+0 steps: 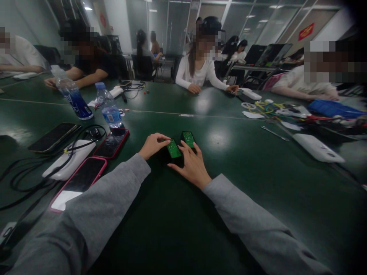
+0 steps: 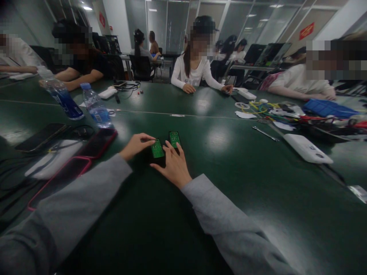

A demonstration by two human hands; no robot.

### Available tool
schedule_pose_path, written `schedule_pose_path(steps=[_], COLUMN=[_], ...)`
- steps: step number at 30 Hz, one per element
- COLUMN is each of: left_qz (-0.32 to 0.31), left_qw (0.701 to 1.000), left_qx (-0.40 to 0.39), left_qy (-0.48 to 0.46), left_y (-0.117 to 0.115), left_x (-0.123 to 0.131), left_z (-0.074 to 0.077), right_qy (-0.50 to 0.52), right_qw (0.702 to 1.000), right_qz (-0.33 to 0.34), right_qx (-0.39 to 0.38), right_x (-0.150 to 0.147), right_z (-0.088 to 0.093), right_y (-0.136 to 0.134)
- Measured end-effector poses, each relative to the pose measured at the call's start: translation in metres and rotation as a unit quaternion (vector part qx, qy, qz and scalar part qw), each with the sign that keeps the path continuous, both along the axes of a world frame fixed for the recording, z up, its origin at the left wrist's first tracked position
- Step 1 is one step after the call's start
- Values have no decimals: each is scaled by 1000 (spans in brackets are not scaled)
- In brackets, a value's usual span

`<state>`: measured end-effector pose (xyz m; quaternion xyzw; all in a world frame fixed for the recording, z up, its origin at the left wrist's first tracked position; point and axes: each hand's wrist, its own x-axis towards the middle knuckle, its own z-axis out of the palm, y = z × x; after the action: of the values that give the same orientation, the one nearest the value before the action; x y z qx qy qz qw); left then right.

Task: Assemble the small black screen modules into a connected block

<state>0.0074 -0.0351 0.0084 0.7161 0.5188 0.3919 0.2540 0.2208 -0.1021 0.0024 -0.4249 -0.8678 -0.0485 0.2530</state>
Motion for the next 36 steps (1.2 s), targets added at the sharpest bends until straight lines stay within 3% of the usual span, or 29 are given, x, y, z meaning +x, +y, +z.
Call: schedule_pose_path(steps=[10, 20, 29, 32, 36], left_qz=[47, 44, 65, 40, 39], left_qw=[987, 937, 892, 895, 914], left_qx=[138, 340, 430, 432, 403], left_qy=[61, 62, 122, 105, 12], left_y=[-18, -36, -50, -51, -52], left_x=[15, 29, 36, 38, 40], left_z=[16, 24, 35, 41, 49], right_qy=[23, 73, 106, 124, 157], right_qw=[999, 993, 989, 985, 978], right_qz=[-17, -32, -55, -80, -89], right_qx=[21, 84, 90, 92, 101], right_x=[-2, -2, -4, -3, -1], right_z=[-1, -4, -2, -1, 2], right_y=[-1, 0, -2, -3, -5])
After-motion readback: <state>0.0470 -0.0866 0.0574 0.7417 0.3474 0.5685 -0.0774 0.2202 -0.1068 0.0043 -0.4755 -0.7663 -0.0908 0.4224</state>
